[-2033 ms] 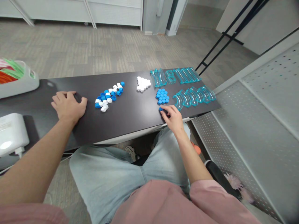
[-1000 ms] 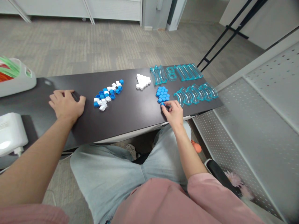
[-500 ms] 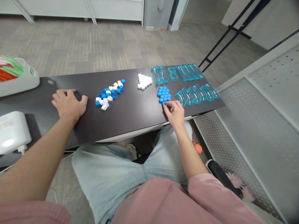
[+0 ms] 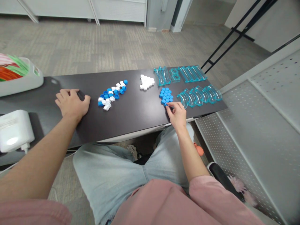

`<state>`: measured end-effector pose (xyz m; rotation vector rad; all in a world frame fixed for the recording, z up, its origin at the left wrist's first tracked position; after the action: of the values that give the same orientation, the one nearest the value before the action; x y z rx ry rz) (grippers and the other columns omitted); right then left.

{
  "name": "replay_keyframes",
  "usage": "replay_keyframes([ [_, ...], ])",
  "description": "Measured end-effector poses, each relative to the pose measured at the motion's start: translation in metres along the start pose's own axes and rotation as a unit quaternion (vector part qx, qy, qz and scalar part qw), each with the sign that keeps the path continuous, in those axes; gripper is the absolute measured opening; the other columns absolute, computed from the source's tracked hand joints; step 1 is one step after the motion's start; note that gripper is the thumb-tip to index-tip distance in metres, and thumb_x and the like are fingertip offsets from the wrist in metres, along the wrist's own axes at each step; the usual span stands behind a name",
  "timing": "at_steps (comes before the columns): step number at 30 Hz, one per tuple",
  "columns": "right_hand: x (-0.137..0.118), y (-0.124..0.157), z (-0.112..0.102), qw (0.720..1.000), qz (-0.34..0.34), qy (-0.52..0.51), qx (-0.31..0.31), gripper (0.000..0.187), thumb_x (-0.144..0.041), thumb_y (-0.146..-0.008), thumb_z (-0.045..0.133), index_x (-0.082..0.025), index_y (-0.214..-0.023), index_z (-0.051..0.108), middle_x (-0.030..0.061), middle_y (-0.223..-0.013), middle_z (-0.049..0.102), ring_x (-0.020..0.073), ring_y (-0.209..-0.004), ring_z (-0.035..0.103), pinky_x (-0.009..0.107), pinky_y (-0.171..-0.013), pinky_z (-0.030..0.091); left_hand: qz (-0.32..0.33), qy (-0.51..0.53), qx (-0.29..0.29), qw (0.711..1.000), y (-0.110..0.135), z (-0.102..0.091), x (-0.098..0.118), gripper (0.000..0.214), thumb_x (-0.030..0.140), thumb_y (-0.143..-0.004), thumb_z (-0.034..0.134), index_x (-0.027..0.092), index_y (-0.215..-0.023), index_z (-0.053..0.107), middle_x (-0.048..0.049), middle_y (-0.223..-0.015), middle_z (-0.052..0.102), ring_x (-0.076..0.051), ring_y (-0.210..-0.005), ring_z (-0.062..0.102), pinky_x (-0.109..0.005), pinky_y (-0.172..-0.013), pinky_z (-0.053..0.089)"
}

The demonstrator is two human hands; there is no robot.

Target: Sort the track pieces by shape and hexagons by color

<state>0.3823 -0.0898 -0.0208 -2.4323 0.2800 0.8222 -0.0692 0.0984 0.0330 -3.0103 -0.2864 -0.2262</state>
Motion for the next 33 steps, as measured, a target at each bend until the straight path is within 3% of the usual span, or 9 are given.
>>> replay_keyframes([
  [6,0.001,-0.001,0.000,1.000,0.003,0.001,0.000,0.027,-0.043,-0.113,0.073,-0.024,-0.120,0.091,0.0101,-0.114,0.082,0.0176,-0.065,0.052,0.039,-0.082,0.062,0.003,0.003,0.005,1.000,0.001,0.000,0.001,0.070,0.040,-0.110,0.055,0.005,-0.170,0.065,-0.0324,-0.179,0.053,-0.052,-0.166,0.049,-0.068,-0.141,0.041],
  [13,-0.001,-0.001,-0.002,1.000,-0.017,-0.013,0.019,0.025,-0.039,-0.110,0.072,-0.024,-0.121,0.089,0.0075,-0.109,0.080,0.0162,-0.059,0.047,0.040,-0.078,0.061,0.005,0.004,0.002,1.000,0.000,0.000,0.000,0.071,0.039,-0.110,0.055,0.004,-0.171,0.065,-0.0319,-0.177,0.054,-0.052,-0.165,0.050,-0.067,-0.141,0.041],
  [16,-0.005,0.002,-0.005,0.999,-0.037,-0.010,0.030,0.025,-0.040,-0.111,0.069,-0.024,-0.122,0.086,0.0068,-0.103,0.079,0.0187,-0.062,0.053,0.040,-0.078,0.061,0.013,0.008,0.005,1.000,0.000,0.001,-0.001,0.071,0.039,-0.109,0.056,0.004,-0.170,0.065,-0.0317,-0.176,0.055,-0.052,-0.164,0.049,-0.068,-0.140,0.041],
  [20,-0.024,0.012,0.000,0.998,-0.059,-0.009,-0.025,0.025,-0.040,-0.115,0.066,-0.025,-0.124,0.083,0.0077,-0.106,0.078,0.0211,-0.070,0.060,0.040,-0.082,0.063,0.020,0.016,0.010,1.000,0.000,0.002,-0.003,0.072,0.040,-0.108,0.056,0.002,-0.169,0.065,-0.0329,-0.174,0.055,-0.053,-0.163,0.049,-0.069,-0.139,0.041],
  [23,-0.052,0.019,0.020,0.990,-0.067,-0.012,-0.126,0.028,-0.040,-0.115,0.069,-0.026,-0.137,0.081,0.0114,-0.128,0.077,0.0209,-0.076,0.067,0.042,-0.086,0.066,0.025,0.026,0.010,0.999,0.000,0.002,-0.004,0.073,0.041,-0.108,0.055,0.002,-0.168,0.066,-0.0328,-0.174,0.054,-0.053,-0.162,0.050,-0.068,-0.138,0.042],
  [28,-0.118,0.015,0.071,0.957,-0.104,-0.002,-0.271,0.045,-0.036,-0.114,0.073,-0.023,-0.158,0.075,0.0177,-0.151,0.069,0.0320,-0.118,0.080,0.047,-0.106,0.070,0.025,0.048,0.024,0.998,-0.002,0.006,-0.006,0.066,0.041,-0.106,0.058,0.009,-0.163,0.069,-0.0319,-0.171,0.057,-0.053,-0.160,0.052,-0.068,-0.137,0.043],
  [33,-0.184,0.000,0.125,0.925,-0.162,0.006,-0.343,0.062,-0.029,-0.118,0.066,-0.030,-0.180,0.062,0.0164,-0.164,0.063,0.0294,-0.111,0.080,0.043,-0.093,0.070,0.029,0.050,0.030,0.998,-0.002,0.008,-0.007,0.066,0.043,-0.108,0.053,0.011,-0.163,0.069,-0.0317,-0.174,0.057,-0.052,-0.162,0.051,-0.068,-0.139,0.040],
])
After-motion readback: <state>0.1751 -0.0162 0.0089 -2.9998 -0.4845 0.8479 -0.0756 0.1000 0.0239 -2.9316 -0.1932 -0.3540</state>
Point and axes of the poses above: each hand's wrist, its own y-axis away from the middle knuckle, its own z-axis out of the palm, x = y × z, the point moved 3 cm from there along -y, towards the middle knuckle
